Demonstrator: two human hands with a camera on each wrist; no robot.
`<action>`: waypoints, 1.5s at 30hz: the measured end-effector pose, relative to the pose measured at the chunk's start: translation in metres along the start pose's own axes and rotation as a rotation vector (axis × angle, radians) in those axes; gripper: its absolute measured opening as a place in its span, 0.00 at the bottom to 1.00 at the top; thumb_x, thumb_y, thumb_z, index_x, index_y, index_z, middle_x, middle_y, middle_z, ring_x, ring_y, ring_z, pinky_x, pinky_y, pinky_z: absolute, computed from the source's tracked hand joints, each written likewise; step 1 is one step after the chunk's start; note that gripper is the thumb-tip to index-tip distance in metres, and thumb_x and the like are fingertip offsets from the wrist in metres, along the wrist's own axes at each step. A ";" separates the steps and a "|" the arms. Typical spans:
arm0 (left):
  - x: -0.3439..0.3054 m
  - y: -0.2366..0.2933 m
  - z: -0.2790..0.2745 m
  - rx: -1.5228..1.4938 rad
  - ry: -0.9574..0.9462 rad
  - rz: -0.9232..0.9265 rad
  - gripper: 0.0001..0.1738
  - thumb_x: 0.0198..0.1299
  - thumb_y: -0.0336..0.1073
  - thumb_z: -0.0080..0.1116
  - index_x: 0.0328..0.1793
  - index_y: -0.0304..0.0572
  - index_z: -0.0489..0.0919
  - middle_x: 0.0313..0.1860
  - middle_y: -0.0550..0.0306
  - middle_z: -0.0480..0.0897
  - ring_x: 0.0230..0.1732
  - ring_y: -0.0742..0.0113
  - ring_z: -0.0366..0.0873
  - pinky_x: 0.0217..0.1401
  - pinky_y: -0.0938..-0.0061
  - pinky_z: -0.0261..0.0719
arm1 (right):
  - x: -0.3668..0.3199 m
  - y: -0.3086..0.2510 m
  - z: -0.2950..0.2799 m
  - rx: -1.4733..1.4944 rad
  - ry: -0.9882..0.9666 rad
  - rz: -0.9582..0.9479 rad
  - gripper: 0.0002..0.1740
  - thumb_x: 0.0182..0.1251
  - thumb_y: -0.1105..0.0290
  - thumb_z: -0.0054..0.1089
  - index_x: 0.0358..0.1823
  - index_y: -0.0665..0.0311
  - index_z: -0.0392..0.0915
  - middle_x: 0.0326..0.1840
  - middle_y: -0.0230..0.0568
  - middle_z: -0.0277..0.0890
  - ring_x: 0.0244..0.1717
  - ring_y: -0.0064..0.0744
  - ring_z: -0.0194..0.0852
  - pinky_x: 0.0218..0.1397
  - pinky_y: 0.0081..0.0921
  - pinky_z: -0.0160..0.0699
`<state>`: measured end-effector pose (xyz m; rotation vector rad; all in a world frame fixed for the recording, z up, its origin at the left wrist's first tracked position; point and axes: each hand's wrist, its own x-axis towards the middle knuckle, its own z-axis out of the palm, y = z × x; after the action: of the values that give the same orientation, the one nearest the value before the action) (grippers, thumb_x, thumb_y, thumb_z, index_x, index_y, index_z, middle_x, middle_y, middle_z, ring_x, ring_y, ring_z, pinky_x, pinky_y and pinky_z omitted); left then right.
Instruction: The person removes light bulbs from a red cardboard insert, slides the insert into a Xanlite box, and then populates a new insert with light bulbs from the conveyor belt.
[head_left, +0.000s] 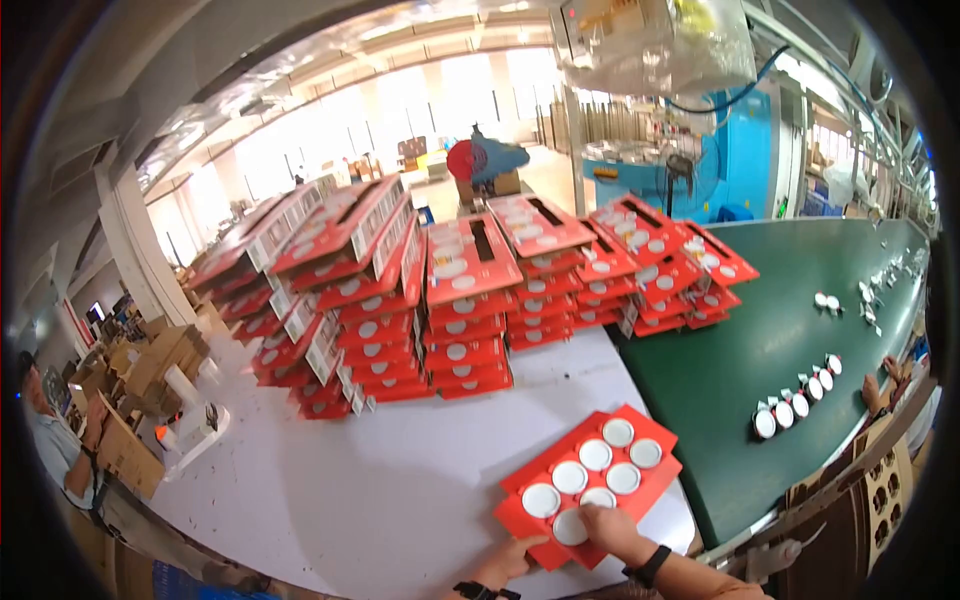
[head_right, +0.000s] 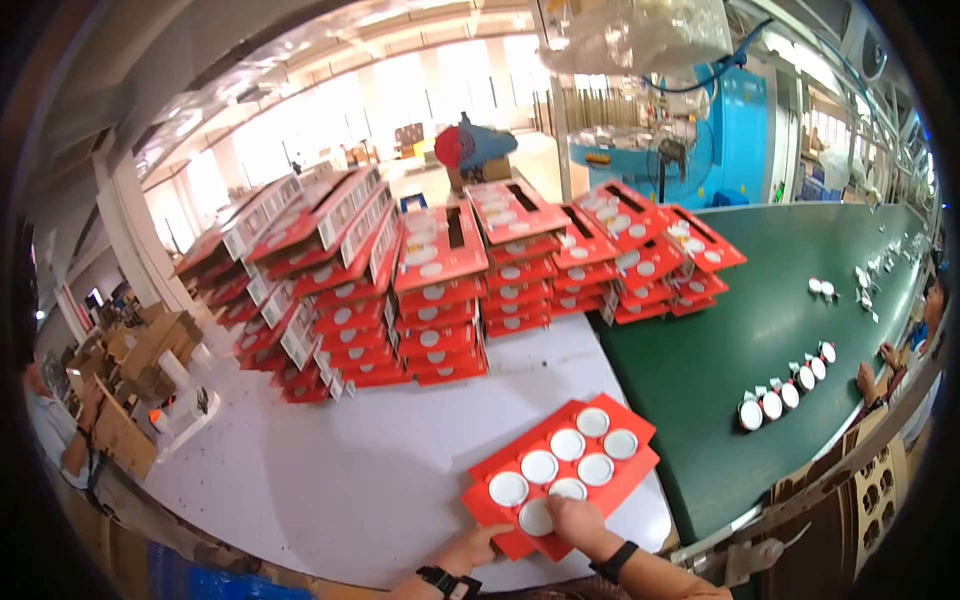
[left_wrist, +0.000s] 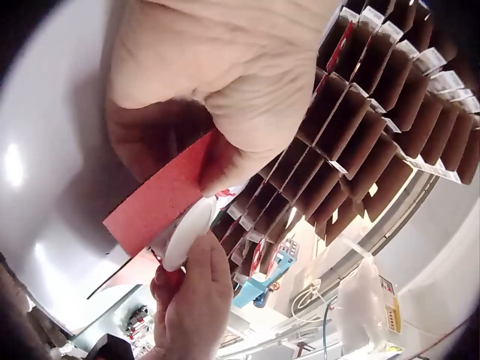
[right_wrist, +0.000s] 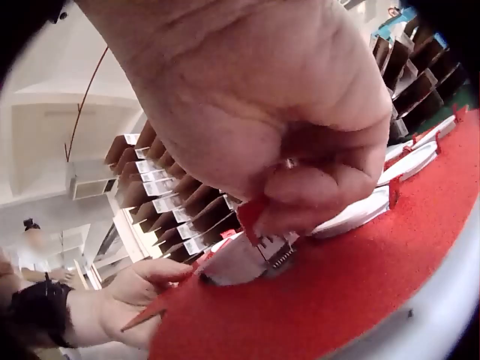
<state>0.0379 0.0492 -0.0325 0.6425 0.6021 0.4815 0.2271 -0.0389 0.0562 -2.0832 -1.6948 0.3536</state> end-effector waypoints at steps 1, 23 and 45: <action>0.004 0.001 -0.001 -0.036 -0.014 -0.029 0.29 0.56 0.28 0.62 0.64 0.44 0.66 0.58 0.54 0.74 0.57 0.57 0.75 0.58 0.60 0.78 | -0.001 0.001 0.002 -0.012 0.003 -0.010 0.12 0.68 0.61 0.44 0.39 0.59 0.75 0.28 0.47 0.79 0.29 0.50 0.79 0.30 0.45 0.76; 0.007 0.005 -0.002 0.002 -0.078 -0.176 0.26 0.58 0.30 0.61 0.63 0.46 0.68 0.58 0.57 0.76 0.56 0.60 0.76 0.57 0.63 0.79 | -0.015 0.011 0.008 -0.214 -0.016 -0.117 0.15 0.67 0.63 0.46 0.49 0.64 0.69 0.26 0.44 0.79 0.23 0.46 0.79 0.23 0.42 0.76; 0.038 -0.025 -0.056 0.027 -0.118 -0.143 0.27 0.58 0.26 0.58 0.65 0.42 0.66 0.60 0.53 0.74 0.59 0.58 0.73 0.62 0.63 0.75 | -0.033 0.006 -0.004 -0.231 0.013 -0.399 0.16 0.58 0.58 0.58 0.46 0.56 0.78 0.44 0.38 0.77 0.38 0.38 0.77 0.34 0.35 0.77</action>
<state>0.0351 0.0764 -0.0994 0.6445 0.5389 0.3002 0.2267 -0.0729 0.0540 -1.8243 -2.1712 0.0192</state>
